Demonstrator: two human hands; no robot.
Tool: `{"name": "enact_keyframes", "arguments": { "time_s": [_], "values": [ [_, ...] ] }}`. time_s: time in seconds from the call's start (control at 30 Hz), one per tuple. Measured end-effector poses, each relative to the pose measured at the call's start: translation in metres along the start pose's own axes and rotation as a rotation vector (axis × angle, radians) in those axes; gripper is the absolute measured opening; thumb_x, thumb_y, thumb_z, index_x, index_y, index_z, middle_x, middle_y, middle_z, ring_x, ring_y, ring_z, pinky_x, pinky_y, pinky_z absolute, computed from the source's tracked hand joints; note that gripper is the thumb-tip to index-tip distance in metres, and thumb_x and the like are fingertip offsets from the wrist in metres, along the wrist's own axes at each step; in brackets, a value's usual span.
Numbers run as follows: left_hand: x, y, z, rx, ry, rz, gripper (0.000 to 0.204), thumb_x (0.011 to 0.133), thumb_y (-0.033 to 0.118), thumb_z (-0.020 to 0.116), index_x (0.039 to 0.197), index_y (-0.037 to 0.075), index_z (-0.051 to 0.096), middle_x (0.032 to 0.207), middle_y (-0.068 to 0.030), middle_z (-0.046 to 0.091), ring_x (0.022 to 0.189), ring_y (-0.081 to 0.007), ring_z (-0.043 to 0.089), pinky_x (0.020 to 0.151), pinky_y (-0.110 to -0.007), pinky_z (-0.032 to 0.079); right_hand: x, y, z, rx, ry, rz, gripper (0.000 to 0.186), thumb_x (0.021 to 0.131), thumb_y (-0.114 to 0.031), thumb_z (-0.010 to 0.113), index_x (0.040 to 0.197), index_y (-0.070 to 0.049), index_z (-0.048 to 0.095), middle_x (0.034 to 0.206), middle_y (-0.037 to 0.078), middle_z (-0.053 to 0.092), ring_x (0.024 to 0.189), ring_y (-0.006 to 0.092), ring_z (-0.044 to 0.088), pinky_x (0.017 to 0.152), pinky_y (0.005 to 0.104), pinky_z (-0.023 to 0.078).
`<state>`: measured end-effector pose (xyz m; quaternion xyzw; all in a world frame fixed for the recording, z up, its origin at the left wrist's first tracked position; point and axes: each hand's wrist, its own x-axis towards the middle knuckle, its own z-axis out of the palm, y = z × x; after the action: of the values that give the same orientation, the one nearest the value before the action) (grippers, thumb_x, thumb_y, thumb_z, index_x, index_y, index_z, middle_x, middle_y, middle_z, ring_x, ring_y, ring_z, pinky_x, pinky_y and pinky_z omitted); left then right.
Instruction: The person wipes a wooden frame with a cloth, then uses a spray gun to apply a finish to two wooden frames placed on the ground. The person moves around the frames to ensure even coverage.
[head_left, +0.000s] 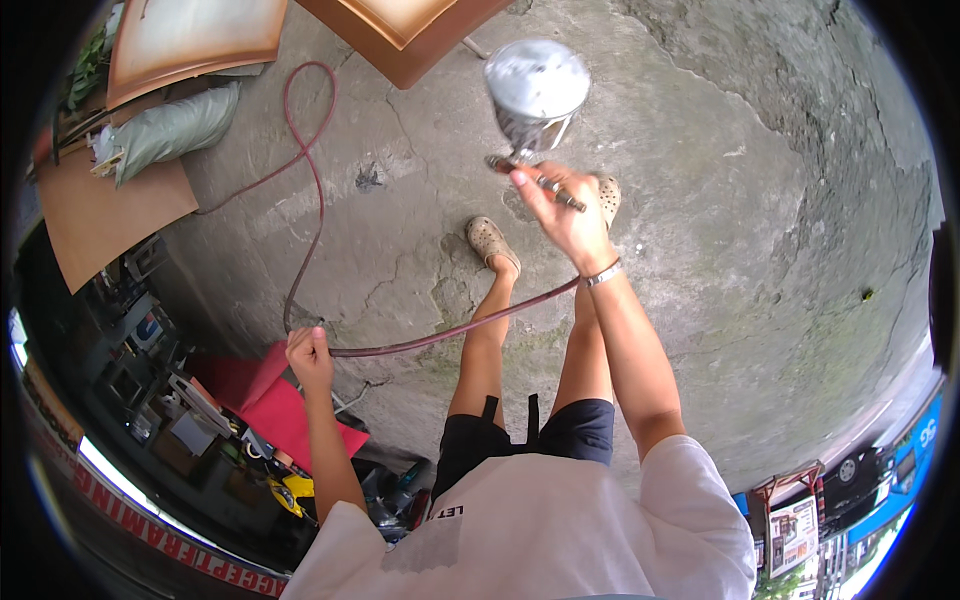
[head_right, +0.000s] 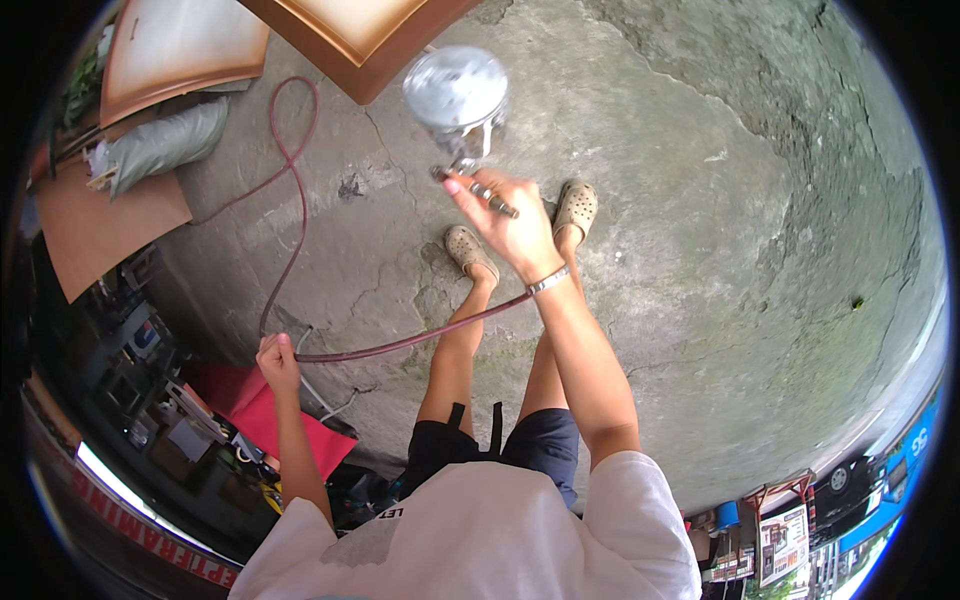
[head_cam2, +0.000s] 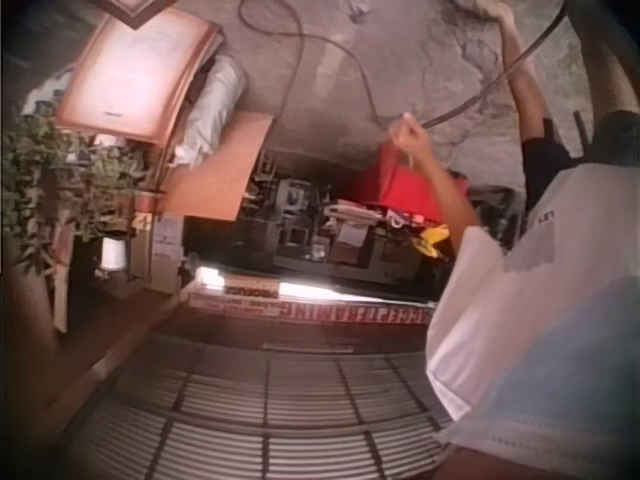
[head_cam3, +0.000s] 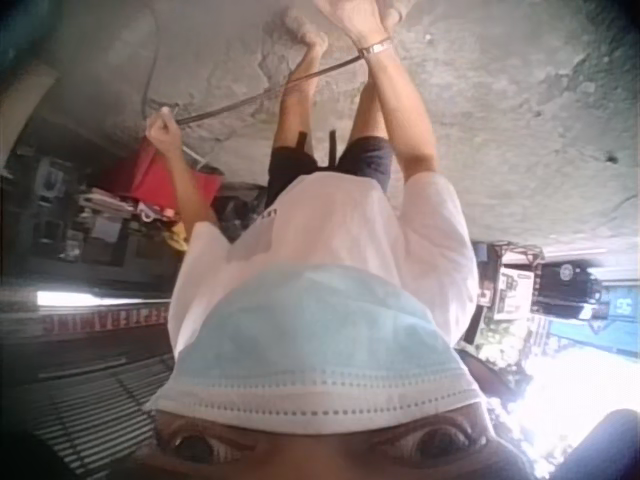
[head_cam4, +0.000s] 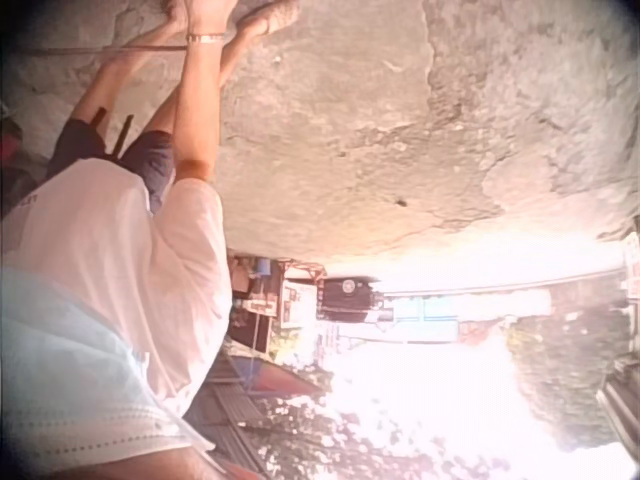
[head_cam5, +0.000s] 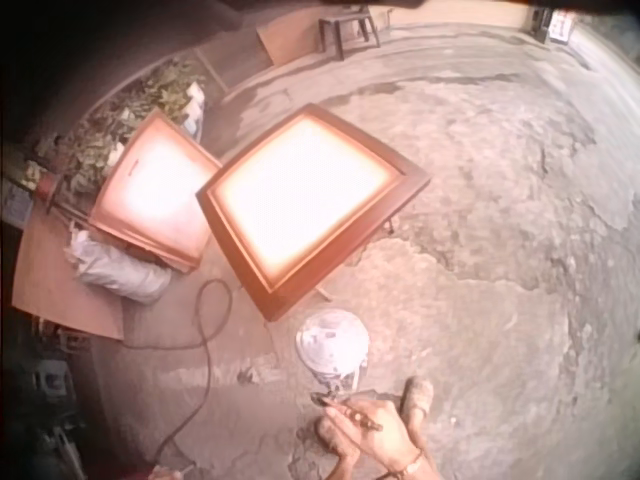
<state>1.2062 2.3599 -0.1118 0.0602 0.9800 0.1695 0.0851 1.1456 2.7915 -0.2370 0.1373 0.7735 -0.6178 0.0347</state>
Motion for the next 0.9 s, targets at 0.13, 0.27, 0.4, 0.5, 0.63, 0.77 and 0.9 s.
{"name": "enact_keyframes", "arguments": {
  "time_s": [0.13,0.27,0.4,0.5,0.63,0.77,0.9],
  "values": [
    [0.016,0.027,0.015,-0.026,0.003,-0.003,0.044,0.1,0.018,0.056,0.065,-0.001,0.037,0.06,-0.0133,0.039,0.057,-0.0295,0.042,0.061,-0.04,0.032,0.056,0.035,-0.055,-0.032,0.282,0.033,0.034,0.096,-0.033,0.072,0.104,0.0,0.078,0.064,0.006,0.068,0.052,0.0085,0.057,0.049,0.0295,0.045],
    [0.04,0.059,0.03,-0.081,0.007,0.028,0.043,0.1,0.021,0.057,0.068,-0.002,0.039,0.063,-0.0142,0.04,0.058,-0.03,0.042,0.059,-0.041,0.033,0.106,0.053,-0.117,0.091,0.458,0.085,0.038,0.096,-0.038,0.072,0.109,-0.003,0.078,0.063,0.003,0.066,0.048,0.0072,0.055,0.046,0.0265,0.043],
    [0.05,0.075,0.043,-0.082,-0.044,-0.02,0.044,0.1,0.026,0.057,0.071,-0.002,0.041,0.066,-0.0146,0.042,0.059,-0.0295,0.042,0.057,-0.04,0.033,0.148,0.059,-0.17,0.135,0.521,0.116,0.04,0.099,-0.04,0.067,0.111,-0.003,0.077,0.068,0.001,0.066,0.044,0.0056,0.05,0.04,0.0239,0.038],
    [0.062,0.09,0.054,-0.139,-0.063,-0.043,0.044,0.101,0.029,0.057,0.072,-0.003,0.044,0.066,-0.0141,0.044,0.06,-0.0281,0.044,0.057,-0.039,0.035,0.177,0.071,-0.207,0.139,0.584,0.002,0.039,0.101,-0.043,0.063,0.11,-0.009,0.079,0.068,0.001,0.065,0.043,0.0064,0.049,0.039,0.0248,0.036],
    [0.077,0.124,0.065,-0.181,-0.09,-0.037,0.045,0.101,0.032,0.057,0.074,-0.003,0.049,0.067,-0.0128,0.046,0.062,-0.0262,0.048,0.058,-0.037,0.038,0.211,0.079,-0.243,0.215,0.671,0.035,0.033,0.101,-0.036,0.065,0.097,-0.007,0.08,0.066,0.002,0.06,0.042,0.0072,0.043,0.038,0.0258,0.031],
    [0.089,0.14,0.074,-0.215,-0.126,-0.029,0.044,0.102,0.033,0.057,0.076,-0.003,0.052,0.068,-0.0121,0.049,0.063,-0.0247,0.05,0.06,-0.036,0.04,0.232,0.079,-0.28,0.138,0.813,-0.018,0.034,0.102,-0.037,0.063,0.1,-0.008,0.081,0.067,0.002,0.061,0.043,0.0083,0.044,0.037,0.0267,0.032],
    [0.087,0.137,0.076,-0.23,-0.097,-0.048,0.045,0.103,0.032,0.054,0.076,-0.004,0.052,0.068,-0.0116,0.05,0.061,-0.0232,0.049,0.057,-0.035,0.039,0.239,0.087,-0.291,0.03,0.919,-0.261,0.041,0.101,-0.044,0.062,0.106,-0.007,0.08,0.069,0.003,0.063,0.054,0.0115,0.052,0.051,0.0289,0.041]
  ]
}}
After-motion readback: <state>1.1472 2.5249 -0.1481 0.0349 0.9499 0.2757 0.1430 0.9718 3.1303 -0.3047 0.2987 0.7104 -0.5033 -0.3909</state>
